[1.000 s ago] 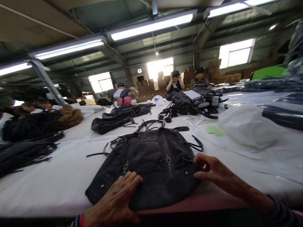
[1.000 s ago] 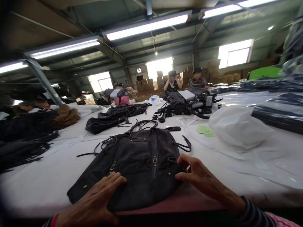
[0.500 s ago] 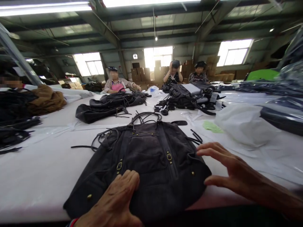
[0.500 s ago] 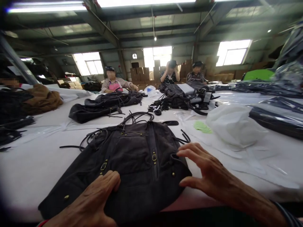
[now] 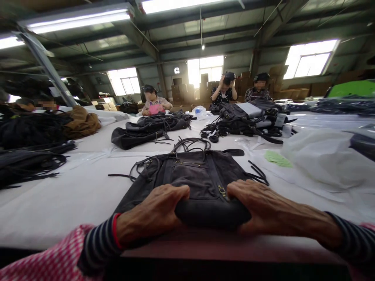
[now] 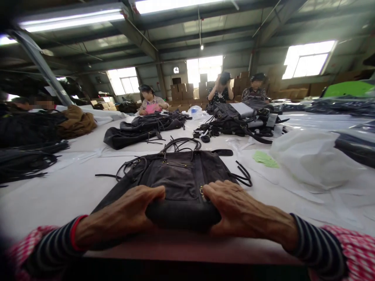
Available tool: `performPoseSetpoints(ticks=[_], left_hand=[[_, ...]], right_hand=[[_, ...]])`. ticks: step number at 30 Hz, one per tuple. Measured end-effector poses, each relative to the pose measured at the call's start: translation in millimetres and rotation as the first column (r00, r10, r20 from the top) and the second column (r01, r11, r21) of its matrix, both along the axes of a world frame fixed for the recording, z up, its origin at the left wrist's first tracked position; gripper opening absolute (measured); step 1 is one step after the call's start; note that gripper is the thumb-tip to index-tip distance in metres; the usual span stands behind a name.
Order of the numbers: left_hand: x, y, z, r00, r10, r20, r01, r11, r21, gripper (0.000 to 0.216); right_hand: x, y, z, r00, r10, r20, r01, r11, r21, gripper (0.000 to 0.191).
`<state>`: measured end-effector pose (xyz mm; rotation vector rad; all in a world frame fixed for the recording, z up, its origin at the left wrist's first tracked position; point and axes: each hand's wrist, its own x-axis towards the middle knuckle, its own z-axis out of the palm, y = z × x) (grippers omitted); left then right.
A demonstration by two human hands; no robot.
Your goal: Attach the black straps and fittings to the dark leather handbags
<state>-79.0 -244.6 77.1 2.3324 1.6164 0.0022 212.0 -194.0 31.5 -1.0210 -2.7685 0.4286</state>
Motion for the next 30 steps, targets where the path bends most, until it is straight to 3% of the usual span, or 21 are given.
performPoseSetpoints(ticks=[3, 5, 7, 12, 16, 19, 22, 25, 27, 30], left_hand=[[-8, 24, 30.2, 1.0, 0.01, 0.009, -0.011, 0.998, 0.067, 0.025], [-14, 36, 41.6, 1.0, 0.02, 0.016, -0.021, 0.997, 0.068, 0.032], [-19, 39, 41.5, 1.0, 0.029, 0.011, -0.03, 0.997, 0.07, 0.037], [-7, 7, -0.3, 0.99, 0.133, 0.054, -0.138, 0.983, 0.123, 0.021], [8, -17, -33.0, 0.959, 0.262, 0.11, -0.279, 0.944, 0.177, 0.028], [10, -14, -33.6, 0.963, 0.207, 0.171, -0.235, 0.958, 0.164, 0.037], [4, 5, -15.6, 0.966, 0.179, 0.184, -0.214, 0.958, 0.193, 0.046], [-6, 32, 3.6, 0.991, 0.091, 0.095, -0.114, 0.952, 0.284, 0.047], [-12, 49, 9.0, 1.0, 0.007, -0.019, 0.001, 0.903, 0.43, 0.045], [-18, 62, 3.1, 0.968, -0.059, -0.244, 0.208, 0.736, 0.644, 0.036]], right_hand=[[-7, 23, 30.8, 0.995, -0.087, -0.055, 0.089, 0.995, 0.049, 0.024], [-12, 40, 46.4, 0.991, -0.087, -0.102, 0.091, 0.995, 0.031, 0.03], [-16, 54, 52.8, 0.99, -0.056, -0.126, 0.051, 0.998, -0.041, 0.041], [-21, 67, 33.1, 0.993, 0.04, -0.109, -0.075, 0.937, -0.341, 0.048], [-18, 58, 15.9, 0.989, 0.048, -0.137, -0.093, 0.935, -0.342, 0.051], [-16, 53, 17.5, 0.99, 0.051, -0.135, -0.09, 0.95, -0.298, 0.053], [-17, 55, 30.1, 0.986, 0.028, -0.165, -0.093, 0.911, -0.402, 0.047], [-20, 62, 44.2, 0.977, -0.007, -0.215, -0.092, 0.889, -0.448, 0.04], [-21, 68, 48.7, 0.97, 0.005, -0.242, -0.12, 0.878, -0.463, 0.041], [-24, 75, 42.8, 0.963, 0.002, -0.269, -0.141, 0.856, -0.498, 0.042]])
